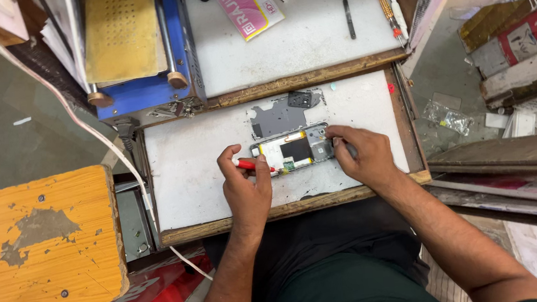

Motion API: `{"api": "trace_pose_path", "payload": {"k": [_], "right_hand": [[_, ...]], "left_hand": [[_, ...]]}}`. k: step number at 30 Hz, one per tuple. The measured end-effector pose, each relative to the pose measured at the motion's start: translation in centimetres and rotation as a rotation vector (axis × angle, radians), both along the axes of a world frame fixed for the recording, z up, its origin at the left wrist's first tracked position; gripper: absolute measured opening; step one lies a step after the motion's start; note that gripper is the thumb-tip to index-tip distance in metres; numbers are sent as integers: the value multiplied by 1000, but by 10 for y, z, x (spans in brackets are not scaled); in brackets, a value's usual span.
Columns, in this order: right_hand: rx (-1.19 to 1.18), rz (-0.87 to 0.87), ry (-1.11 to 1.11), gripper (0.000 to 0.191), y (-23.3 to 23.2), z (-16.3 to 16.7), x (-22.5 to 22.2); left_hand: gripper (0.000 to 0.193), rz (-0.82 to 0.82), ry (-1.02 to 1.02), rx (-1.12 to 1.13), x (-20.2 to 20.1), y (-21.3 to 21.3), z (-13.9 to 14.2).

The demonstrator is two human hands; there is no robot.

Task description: The person removes the back cover of a smartphone and uses a screwdriver to unscrew and remove internal components from the device. The removed parts are placed on the workbench.

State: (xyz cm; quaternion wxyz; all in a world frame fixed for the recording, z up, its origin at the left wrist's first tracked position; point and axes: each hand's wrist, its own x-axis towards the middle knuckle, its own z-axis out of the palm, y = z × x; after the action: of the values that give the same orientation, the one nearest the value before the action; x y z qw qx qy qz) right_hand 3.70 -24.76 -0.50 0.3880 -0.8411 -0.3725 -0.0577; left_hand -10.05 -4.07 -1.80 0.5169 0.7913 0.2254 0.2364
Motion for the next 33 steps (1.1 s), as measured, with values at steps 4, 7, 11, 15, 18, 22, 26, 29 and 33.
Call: {"api": "trace_pose_path", "payload": {"k": [4, 7, 11, 15, 18, 22, 26, 29, 33], "right_hand": [[36, 193, 112, 32, -3, 0, 1], [55, 276, 148, 33, -2, -3, 2], [40, 234, 205, 26, 1, -6, 2], [58, 208, 244, 27, 2, -6, 4], [41, 157, 304, 25, 2, -6, 7], [41, 164, 302, 22, 1, -7, 8], [45, 176, 282, 21, 1, -8, 9], [28, 173, 296, 21, 1, -10, 10], [2, 189, 272, 21, 1, -11, 10]], "left_hand": [[44, 72, 66, -72, -5, 14, -1], [45, 126, 90, -74, -12, 26, 0], [46, 31, 0, 26, -9, 26, -5], [53, -180, -114, 283, 11, 10, -12], [56, -181, -190, 548, 21, 4, -9], [52, -191, -162, 576, 25, 4, -3], [51, -184, -158, 619, 25, 5, 0], [51, -182, -163, 664, 25, 5, 0], [52, -175, -162, 686, 29, 4, 5]]}}
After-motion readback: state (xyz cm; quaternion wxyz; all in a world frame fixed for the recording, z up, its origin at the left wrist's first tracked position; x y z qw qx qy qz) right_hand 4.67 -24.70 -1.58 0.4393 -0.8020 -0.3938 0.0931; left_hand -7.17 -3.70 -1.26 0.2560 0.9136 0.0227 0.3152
